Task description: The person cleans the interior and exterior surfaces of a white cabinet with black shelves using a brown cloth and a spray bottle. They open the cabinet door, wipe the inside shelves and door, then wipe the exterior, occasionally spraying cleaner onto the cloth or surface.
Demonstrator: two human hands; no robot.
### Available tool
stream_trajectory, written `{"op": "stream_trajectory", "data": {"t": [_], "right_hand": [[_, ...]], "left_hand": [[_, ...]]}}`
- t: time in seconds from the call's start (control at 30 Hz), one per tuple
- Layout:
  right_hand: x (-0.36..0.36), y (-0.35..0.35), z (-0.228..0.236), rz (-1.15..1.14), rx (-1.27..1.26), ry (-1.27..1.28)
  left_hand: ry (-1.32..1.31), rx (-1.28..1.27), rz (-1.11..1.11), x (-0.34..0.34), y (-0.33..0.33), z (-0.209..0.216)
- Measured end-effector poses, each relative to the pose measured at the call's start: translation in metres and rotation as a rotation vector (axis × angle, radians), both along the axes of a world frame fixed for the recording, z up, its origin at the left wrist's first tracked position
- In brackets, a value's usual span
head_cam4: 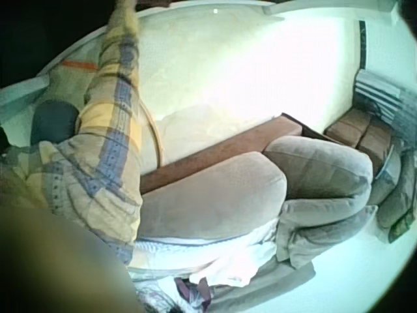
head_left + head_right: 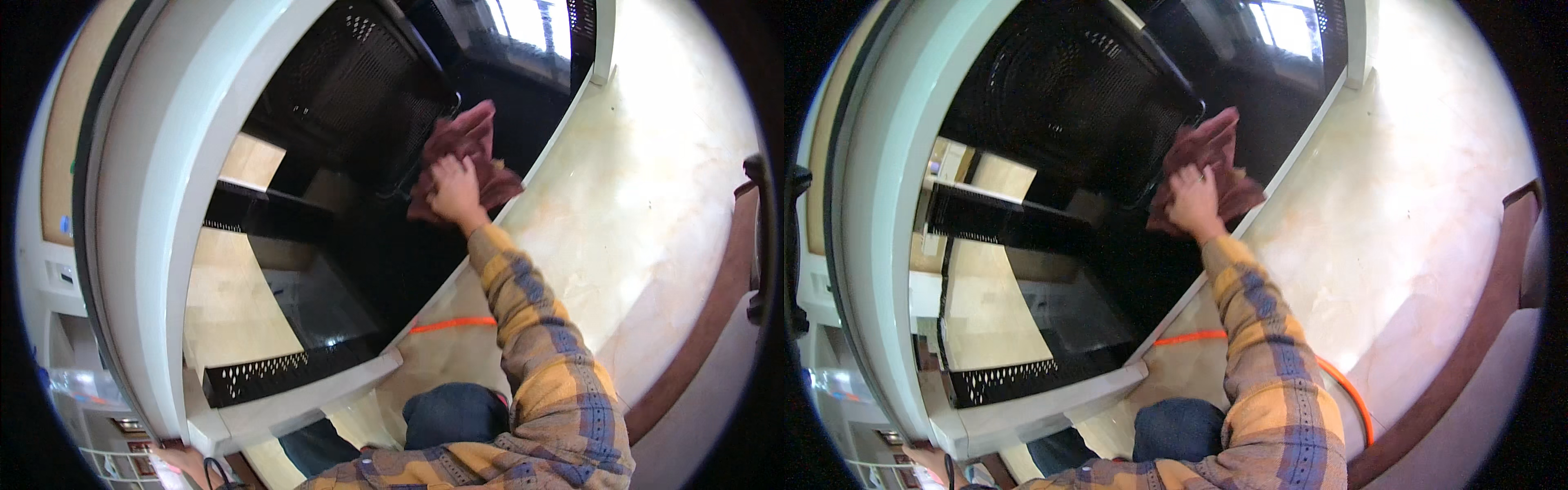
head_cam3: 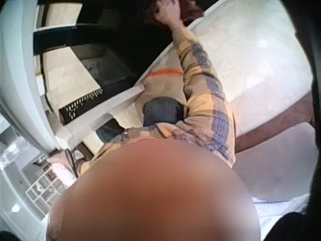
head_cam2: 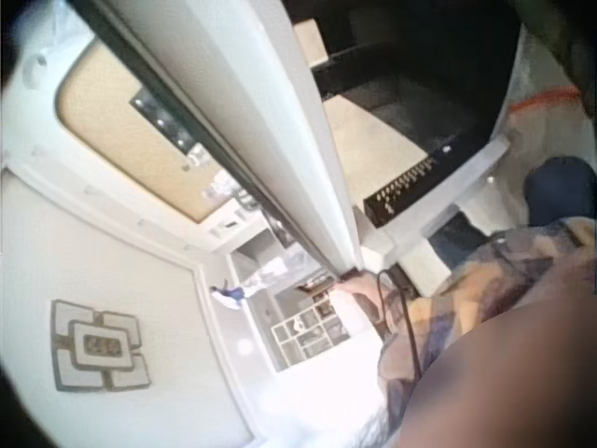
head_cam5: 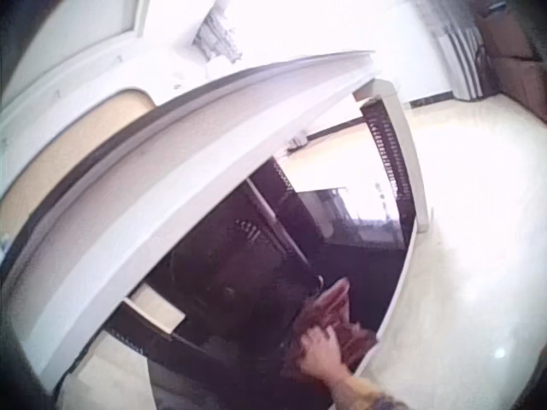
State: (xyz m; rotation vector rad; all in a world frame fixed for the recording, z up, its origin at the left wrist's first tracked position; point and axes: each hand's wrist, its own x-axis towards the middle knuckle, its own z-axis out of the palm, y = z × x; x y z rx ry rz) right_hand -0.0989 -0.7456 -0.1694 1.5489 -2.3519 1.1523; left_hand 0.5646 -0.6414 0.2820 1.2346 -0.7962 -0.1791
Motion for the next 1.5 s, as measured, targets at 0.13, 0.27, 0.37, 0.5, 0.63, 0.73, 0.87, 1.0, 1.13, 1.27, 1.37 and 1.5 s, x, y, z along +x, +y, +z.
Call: {"op": "stream_trajectory", "data": {"t": [0.13,0.27,0.37,0.5,0.63,0.73,0.87,1.0,1.13,1.27,1.37,1.5], "right_hand": [[0.152,0.04,0.016,0.325,0.185,-0.11],[0.176,0.053,0.017,0.677,0.181,-0.09],[0.135,0.027,0.008,0.532,0.113,-0.146],[0.143,-0.046,0.0,0.238,0.137,-0.022],[0.229,-0.117,-0.001,0.475,0.183,-0.015],[0.314,-0.113,0.0,0.828,0.171,-0.056],[0.351,-0.078,0.013,1.357,0.48,-0.14],[0.248,-0.035,0.008,1.183,0.366,-0.073],[0.058,0.022,0.004,0.665,0.081,-0.228],[-0.067,0.055,0.022,0.139,0.185,-0.088],[-0.094,0.054,0.023,-0.371,0.158,-0.05],[-0.081,0.046,-0.004,-0.519,0.15,0.065]], "left_hand": [[0.041,0.023,-0.182,-0.032,0.009,-0.006],[-0.034,-0.102,-0.066,-0.055,0.007,-0.013],[-0.025,-0.137,-0.145,-0.069,0.005,-0.026],[-0.118,-0.173,-0.121,-0.086,0.011,-0.03],[-0.078,-0.151,-0.141,-0.09,0.012,-0.031],[-0.122,-0.167,-0.169,-0.086,0.01,-0.032],[-0.155,-0.165,-0.123,-0.073,0.007,-0.033],[-0.099,-0.152,-0.11,-0.058,0.003,-0.032],[-0.102,-0.14,-0.112,-0.045,0.001,-0.032],[-0.052,-0.124,-0.057,-0.031,-0.006,-0.032],[-0.084,-0.138,-0.063,-0.025,-0.005,-0.02],[-0.108,-0.122,-0.067,-0.017,-0.009,-0.015]]}}
